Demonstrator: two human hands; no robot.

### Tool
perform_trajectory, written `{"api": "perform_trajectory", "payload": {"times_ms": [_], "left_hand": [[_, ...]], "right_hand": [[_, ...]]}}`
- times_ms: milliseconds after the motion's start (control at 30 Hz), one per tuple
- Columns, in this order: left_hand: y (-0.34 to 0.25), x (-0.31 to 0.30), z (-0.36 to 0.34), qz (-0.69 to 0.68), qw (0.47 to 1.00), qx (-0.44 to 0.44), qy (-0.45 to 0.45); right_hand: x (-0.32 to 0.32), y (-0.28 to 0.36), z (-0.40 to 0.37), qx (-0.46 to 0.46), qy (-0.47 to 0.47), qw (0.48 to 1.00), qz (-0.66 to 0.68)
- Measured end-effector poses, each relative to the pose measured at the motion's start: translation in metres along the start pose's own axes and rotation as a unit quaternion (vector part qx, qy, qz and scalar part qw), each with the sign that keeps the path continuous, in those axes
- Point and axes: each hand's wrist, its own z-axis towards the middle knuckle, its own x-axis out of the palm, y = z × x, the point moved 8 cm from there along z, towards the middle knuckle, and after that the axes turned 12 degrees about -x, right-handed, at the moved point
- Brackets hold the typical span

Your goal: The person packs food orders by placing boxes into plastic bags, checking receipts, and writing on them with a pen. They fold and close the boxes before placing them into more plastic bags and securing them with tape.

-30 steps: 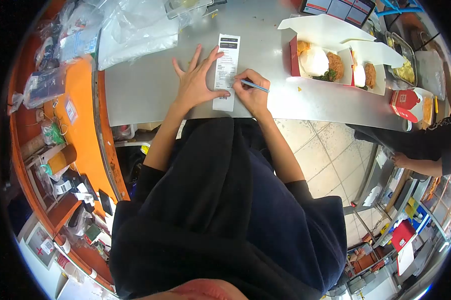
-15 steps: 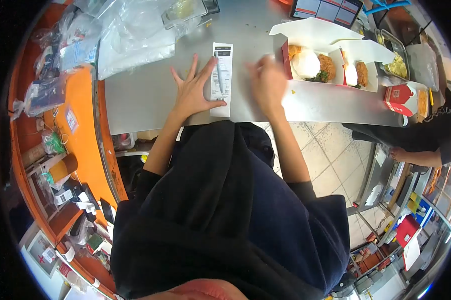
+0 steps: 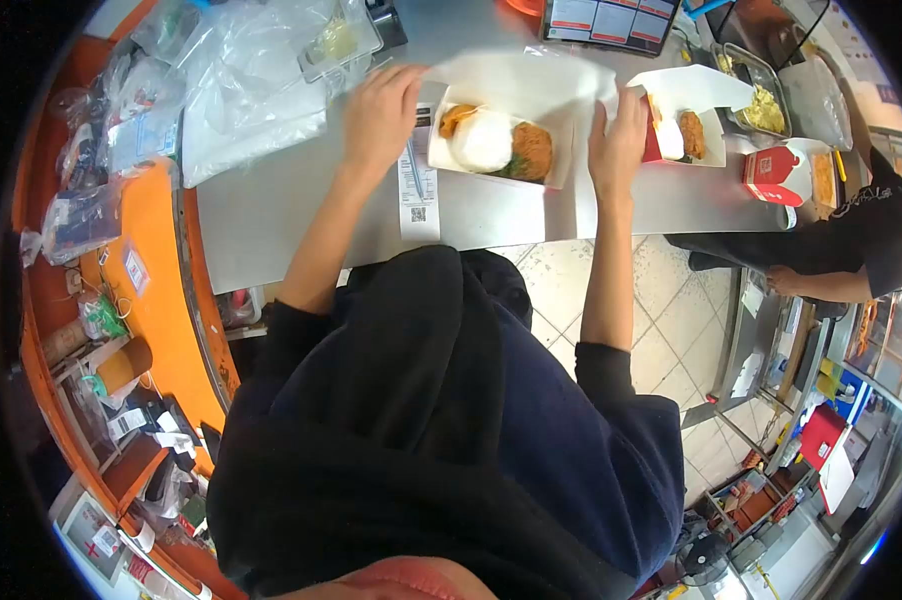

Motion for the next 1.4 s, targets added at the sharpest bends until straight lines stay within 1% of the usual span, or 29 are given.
{"api": "perform_trajectory", "payload": {"times_ms": [33, 67, 100, 133, 167, 200, 300, 367, 433, 467, 533, 567, 633, 767, 833, 900, 933, 967, 1000, 1033, 1067, 1100, 1133, 1167, 1267, 1300, 1333, 1367, 1400], "left_hand": [[-0.005, -0.005, -0.001, 0.100, 0.994, 0.038, -0.031], [-0.002, -0.009, -0.008, 0.074, 0.996, -0.046, 0.003], [-0.001, -0.004, -0.014, 0.072, 0.996, -0.044, 0.000], [0.018, 0.013, -0.026, -0.041, 0.991, -0.118, 0.046], [0.033, 0.028, -0.035, -0.152, 0.965, -0.191, 0.092], [0.041, 0.039, -0.038, -0.268, 0.923, -0.252, 0.117], [0.051, 0.050, -0.026, -0.282, 0.909, -0.255, 0.173], [0.045, 0.044, -0.022, -0.245, 0.914, -0.252, 0.202], [0.041, 0.058, -0.020, -0.285, 0.879, -0.228, 0.307], [0.048, 0.059, -0.012, -0.285, 0.880, -0.226, 0.305], [0.074, 0.073, -0.012, -0.278, 0.833, -0.317, 0.359], [0.063, 0.068, -0.010, -0.278, 0.833, -0.317, 0.358], [0.033, 0.053, -0.011, -0.051, 0.845, -0.345, 0.405], [0.000, 0.056, -0.027, 0.038, 0.849, -0.328, 0.412], [0.001, 0.054, -0.027, 0.197, 0.950, -0.160, 0.183], [0.002, 0.061, -0.034, 0.191, 0.955, -0.135, 0.181], [0.001, 0.065, -0.038, 0.185, 0.960, -0.110, 0.182], [0.004, 0.065, -0.041, 0.186, 0.959, -0.107, 0.183], [-0.003, 0.058, -0.038, 0.162, 0.976, -0.051, 0.138], [-0.010, 0.052, -0.035, 0.136, 0.987, 0.004, 0.090], [-0.005, 0.059, -0.030, 0.136, 0.987, 0.005, 0.087], [-0.003, 0.071, -0.025, 0.031, 0.991, 0.011, 0.128], [-0.002, 0.081, -0.023, -0.075, 0.983, 0.016, 0.167], [-0.001, 0.079, -0.022, -0.075, 0.983, 0.016, 0.166], [-0.003, 0.066, -0.018, -0.019, 0.985, 0.050, 0.165], [-0.008, 0.061, -0.022, 0.058, 0.976, 0.130, 0.165], [-0.015, 0.061, -0.028, 0.136, 0.954, 0.209, 0.165], [-0.015, 0.060, -0.026, 0.136, 0.953, 0.211, 0.168], [-0.022, 0.060, -0.028, 0.115, 0.942, 0.255, 0.184]], "right_hand": [[0.013, -0.020, -0.015, 0.027, 0.058, 0.996, 0.054], [0.004, -0.014, -0.030, 0.007, 0.042, 0.999, 0.018], [-0.005, -0.004, -0.053, -0.012, 0.028, 0.999, -0.019], [0.013, -0.019, -0.086, 0.099, 0.033, 0.987, 0.120], [0.034, -0.028, -0.115, 0.207, 0.038, 0.943, 0.257], [0.034, -0.015, -0.112, 0.209, 0.039, 0.943, 0.257], [0.021, 0.002, -0.101, 0.360, -0.025, 0.848, 0.387], [0.011, 0.015, -0.087, 0.322, 0.062, 0.904, 0.273], [0.011, 0.016, -0.088, 0.273, 0.045, 0.928, 0.249], [0.008, 0.019, -0.082, 0.219, 0.029, 0.949, 0.226], [-0.002, 0.012, -0.082, 0.240, 0.007, 0.946, 0.217], [-0.008, 0.006, -0.084, 0.261, -0.014, 0.943, 0.208], [0.000, 0.009, -0.088, 0.278, 0.029, 0.933, 0.228], [0.021, 0.010, -0.101, 0.300, 0.124, 0.900, 0.290], [0.030, -0.003, -0.109, 0.365, 0.110, 0.830, 0.408], [0.034, 0.014, -0.107, 0.396, 0.106, 0.811, 0.417], [0.034, 0.018, -0.104, 0.318, 0.164, 0.895, 0.268], [0.039, 0.022, -0.102, 0.228, 0.215, 0.944, 0.108], [0.083, -0.011, -0.130, 0.168, 0.238, 0.940, 0.179], [0.075, -0.009, -0.119, 0.165, 0.234, 0.941, 0.179], [0.062, -0.011, -0.107, 0.277, 0.179, 0.896, 0.297], [0.056, -0.012, -0.108, 0.382, 0.120, 0.823, 0.404], [0.068, -0.016, -0.114, 0.365, 0.151, 0.834, 0.384], [0.067, 0.007, -0.106, 0.241, 0.231, 0.912, 0.239], [0.071, 0.018, -0.106, 0.217, 0.340, 0.910, 0.094], [0.070, 0.017, -0.102, 0.216, 0.338, 0.911, 0.093], [0.060, 0.032, -0.081, 0.104, 0.231, 0.958, 0.132], [0.043, 0.050, -0.068, -0.008, 0.118, 0.979, 0.167], [0.047, 0.056, -0.065, -0.050, 0.186, 0.962, 0.192]]}}
